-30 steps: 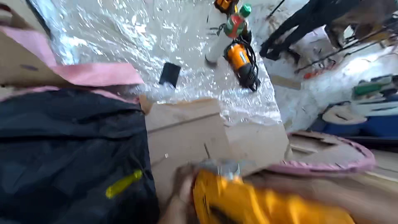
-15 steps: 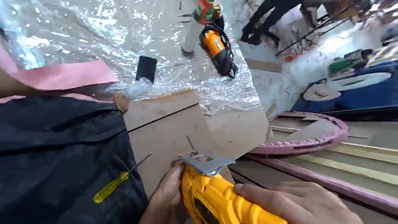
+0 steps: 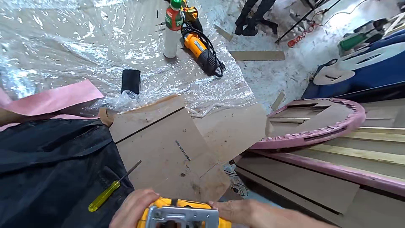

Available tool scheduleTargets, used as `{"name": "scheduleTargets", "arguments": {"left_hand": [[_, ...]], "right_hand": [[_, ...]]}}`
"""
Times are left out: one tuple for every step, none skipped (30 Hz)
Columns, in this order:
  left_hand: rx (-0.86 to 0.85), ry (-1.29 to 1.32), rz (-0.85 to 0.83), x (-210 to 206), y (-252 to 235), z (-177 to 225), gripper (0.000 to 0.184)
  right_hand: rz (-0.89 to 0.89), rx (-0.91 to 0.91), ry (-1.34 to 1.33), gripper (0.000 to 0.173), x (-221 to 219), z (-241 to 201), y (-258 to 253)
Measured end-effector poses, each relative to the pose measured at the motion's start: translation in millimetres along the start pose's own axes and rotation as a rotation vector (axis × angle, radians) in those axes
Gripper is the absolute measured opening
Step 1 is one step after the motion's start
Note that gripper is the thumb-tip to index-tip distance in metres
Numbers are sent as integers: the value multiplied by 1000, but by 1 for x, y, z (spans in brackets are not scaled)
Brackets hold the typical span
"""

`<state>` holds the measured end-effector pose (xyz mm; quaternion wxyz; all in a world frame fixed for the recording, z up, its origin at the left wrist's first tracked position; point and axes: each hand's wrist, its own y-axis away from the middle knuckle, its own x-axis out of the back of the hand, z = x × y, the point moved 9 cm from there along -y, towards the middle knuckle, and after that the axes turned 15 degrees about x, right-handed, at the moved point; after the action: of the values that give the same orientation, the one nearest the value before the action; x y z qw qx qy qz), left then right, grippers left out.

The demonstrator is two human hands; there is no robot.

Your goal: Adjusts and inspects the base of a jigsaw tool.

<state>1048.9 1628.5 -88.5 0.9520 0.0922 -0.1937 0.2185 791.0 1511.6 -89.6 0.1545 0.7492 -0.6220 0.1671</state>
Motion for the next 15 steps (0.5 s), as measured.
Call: {"name": "scheduleTargets", "arguments": {"left_hand": [[-32,-52,21,-6,6,4,39],[-54,-69,48,-10,12,6,38],[-69,-66,78,-11,18,7,39],[-79,-64,108,-11,22,7,41],[-84,-64,127,-10,27,8,45],[-88,-68,133,-10,32,10,48],[-93,-76,133,-10,35,11,49],[-93,-86,132,-11,38,13,50],[-86,-96,134,-12,41,15,51],[-77,-101,137,-12,43,16,52],[-71,-104,139,-11,45,17,52],[-68,-107,144,-11,46,17,52],[-70,-107,150,-11,47,17,52],[-65,-110,156,-12,48,17,52],[-54,-118,159,-12,49,16,51]], "right_hand": [[-75,-72,-34,45,8,14,2],[-109,-124,-23,34,24,28,-2],[-83,-158,41,28,47,43,-14],[-18,-203,142,27,71,61,-31],[80,-247,257,26,94,83,-51],[191,-274,378,25,112,106,-73],[279,-301,473,25,124,129,-93],[330,-320,528,25,132,150,-112],[339,-335,538,26,134,165,-127],[337,-329,537,25,134,174,-139],[337,-302,540,22,133,179,-146],[326,-273,540,19,133,181,-149],[311,-242,537,16,133,182,-151],[284,-222,535,14,133,181,-151],[248,-213,539,14,132,180,-151]]}}
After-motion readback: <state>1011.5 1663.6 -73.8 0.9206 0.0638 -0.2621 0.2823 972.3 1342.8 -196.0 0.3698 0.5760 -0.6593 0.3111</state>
